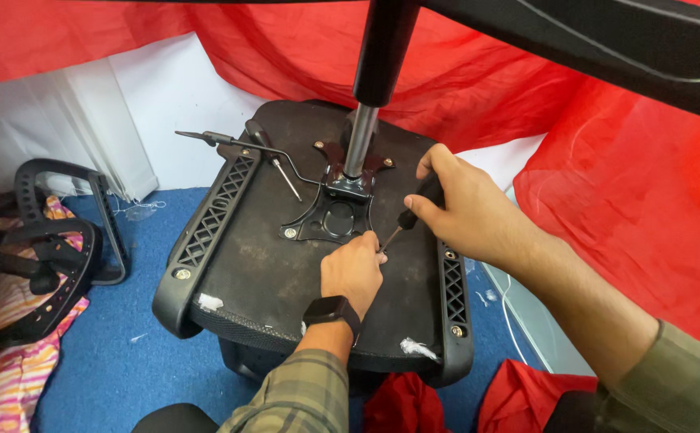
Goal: The person uses a screwdriver to tighten screws on the underside of an office chair base, securing the metal mounting plate to the seat. The person works methodically on each screw while the chair remains upside down.
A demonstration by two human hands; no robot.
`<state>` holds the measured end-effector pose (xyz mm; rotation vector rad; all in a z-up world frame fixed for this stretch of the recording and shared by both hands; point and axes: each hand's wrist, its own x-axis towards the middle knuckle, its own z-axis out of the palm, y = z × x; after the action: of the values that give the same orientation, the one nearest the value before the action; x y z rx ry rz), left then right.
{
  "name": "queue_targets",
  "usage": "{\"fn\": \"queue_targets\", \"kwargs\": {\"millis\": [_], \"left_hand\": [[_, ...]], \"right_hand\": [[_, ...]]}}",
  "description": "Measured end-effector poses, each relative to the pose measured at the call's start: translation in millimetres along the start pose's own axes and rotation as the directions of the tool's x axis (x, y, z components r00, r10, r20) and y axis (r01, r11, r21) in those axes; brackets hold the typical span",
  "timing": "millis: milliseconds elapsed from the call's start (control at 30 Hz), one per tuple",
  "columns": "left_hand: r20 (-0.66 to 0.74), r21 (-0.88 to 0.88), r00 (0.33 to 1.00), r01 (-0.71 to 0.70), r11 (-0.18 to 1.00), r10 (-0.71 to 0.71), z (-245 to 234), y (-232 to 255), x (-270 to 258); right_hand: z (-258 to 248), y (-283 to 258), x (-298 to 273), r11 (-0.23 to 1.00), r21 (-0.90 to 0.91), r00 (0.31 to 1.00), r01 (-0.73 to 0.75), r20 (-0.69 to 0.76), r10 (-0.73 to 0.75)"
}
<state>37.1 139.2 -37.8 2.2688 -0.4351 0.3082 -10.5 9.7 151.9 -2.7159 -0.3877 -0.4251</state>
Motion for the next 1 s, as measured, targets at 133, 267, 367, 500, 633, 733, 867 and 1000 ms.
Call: {"fn": "queue_targets", "kwargs": {"millis": [133,267,367,500,633,733,867,1000], "left_hand": [[0.0,0.03,0.997,0.082,0.996,-0.082,-25,-5,8],[-0.156,0.103,0.954,0.274,0.956,-0.256,-50,-19,12],[-0.23,0.18,0.908,0.393,0.902,-0.35,-54,-27,17],[-0.233,0.304,0.904,0.418,0.856,-0.359,-46,-38,27],[-0.211,0.34,0.932,0.354,0.871,-0.296,-47,-51,35],[-0.18,0.344,0.928,0.369,0.863,-0.325,-49,-51,39],[-0.189,0.3,0.901,0.431,0.851,-0.39,-52,-44,41],[-0.159,0.246,0.878,0.479,0.843,-0.452,-60,-37,44]], "right_hand": [[-3,-1,1,0.998,0.02,0.998,-0.063,0.016,0.063],[-5,0,0,0.994,0.016,0.994,-0.105,0.035,0.104],[-6,1,-1,0.994,0.024,0.994,-0.108,0.029,0.107],[-6,2,-2,0.993,0.017,0.992,-0.12,0.031,0.119],[-8,-1,-2,0.992,-0.038,0.992,-0.121,0.025,0.122],[-10,-4,-1,0.979,-0.062,0.979,-0.193,0.062,0.196],[-14,-7,2,0.97,-0.053,0.966,-0.236,0.094,0.24],[-19,-5,12,0.981,-0.048,0.978,-0.189,0.083,0.193]]}}
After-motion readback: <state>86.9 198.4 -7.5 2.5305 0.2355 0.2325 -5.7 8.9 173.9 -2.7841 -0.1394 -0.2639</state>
